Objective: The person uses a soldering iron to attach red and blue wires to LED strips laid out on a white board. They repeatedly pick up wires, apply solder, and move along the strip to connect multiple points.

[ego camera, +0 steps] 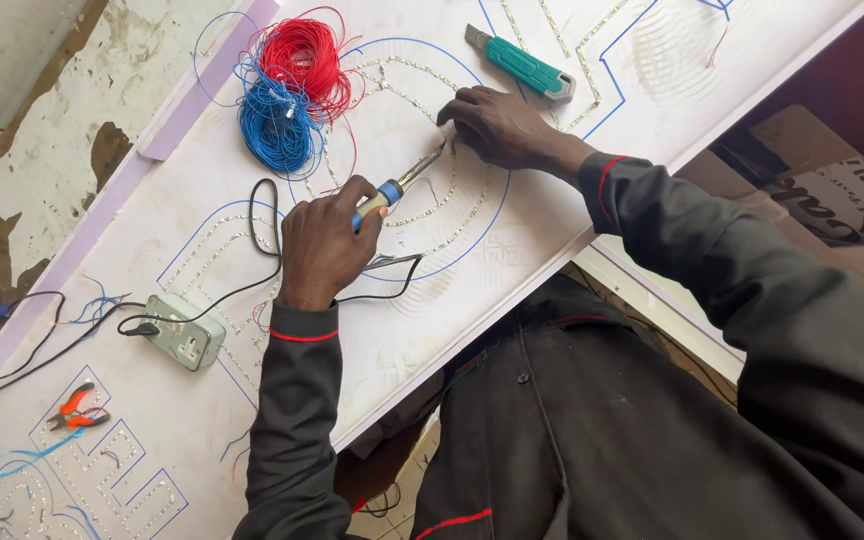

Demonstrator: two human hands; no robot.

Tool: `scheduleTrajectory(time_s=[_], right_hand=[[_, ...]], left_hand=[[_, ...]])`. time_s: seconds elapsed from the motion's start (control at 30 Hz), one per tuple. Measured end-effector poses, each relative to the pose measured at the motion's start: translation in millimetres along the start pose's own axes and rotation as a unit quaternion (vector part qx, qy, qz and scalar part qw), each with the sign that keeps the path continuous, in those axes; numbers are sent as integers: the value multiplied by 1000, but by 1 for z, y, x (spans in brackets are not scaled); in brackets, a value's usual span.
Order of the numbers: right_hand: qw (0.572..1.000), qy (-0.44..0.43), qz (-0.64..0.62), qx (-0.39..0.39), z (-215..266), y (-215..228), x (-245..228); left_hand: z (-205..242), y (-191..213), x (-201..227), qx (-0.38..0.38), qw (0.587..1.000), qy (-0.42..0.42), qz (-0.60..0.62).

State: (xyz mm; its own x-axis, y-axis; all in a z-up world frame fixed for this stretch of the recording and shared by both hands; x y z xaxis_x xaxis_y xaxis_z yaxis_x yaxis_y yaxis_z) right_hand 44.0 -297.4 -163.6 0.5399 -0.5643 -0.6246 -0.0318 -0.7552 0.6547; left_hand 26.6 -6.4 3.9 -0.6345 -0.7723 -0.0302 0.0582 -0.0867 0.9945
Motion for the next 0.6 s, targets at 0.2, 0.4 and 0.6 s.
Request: scheduleTrajectory(time_s=[0.2, 0.4, 0.6], right_hand=[[996, -71, -60, -4, -3, 10, -4], [995, -58, -48, 60, -2, 24, -8], [999, -35, -1, 36, -3, 23, -21]], left_hand=[[-2, -2, -6, 33, 997, 25, 62], [3, 4, -14, 117, 977, 49, 173], [-5, -27, -27, 188, 900, 50, 391]])
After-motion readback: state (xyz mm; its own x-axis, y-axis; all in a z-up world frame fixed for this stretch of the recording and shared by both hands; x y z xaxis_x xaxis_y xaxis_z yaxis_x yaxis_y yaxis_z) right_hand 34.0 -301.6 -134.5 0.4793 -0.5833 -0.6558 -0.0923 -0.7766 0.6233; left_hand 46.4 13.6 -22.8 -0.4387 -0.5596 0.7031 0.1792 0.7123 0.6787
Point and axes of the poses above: each hand's wrist, its own z-axis away from the middle knuckle, its own y-axis out of the back of the hand, x = y × z, the point moved 3 cm from there along -z, towards the middle knuckle, and after that the axes turned 9 degrees about -z, right-handed, at the moved point
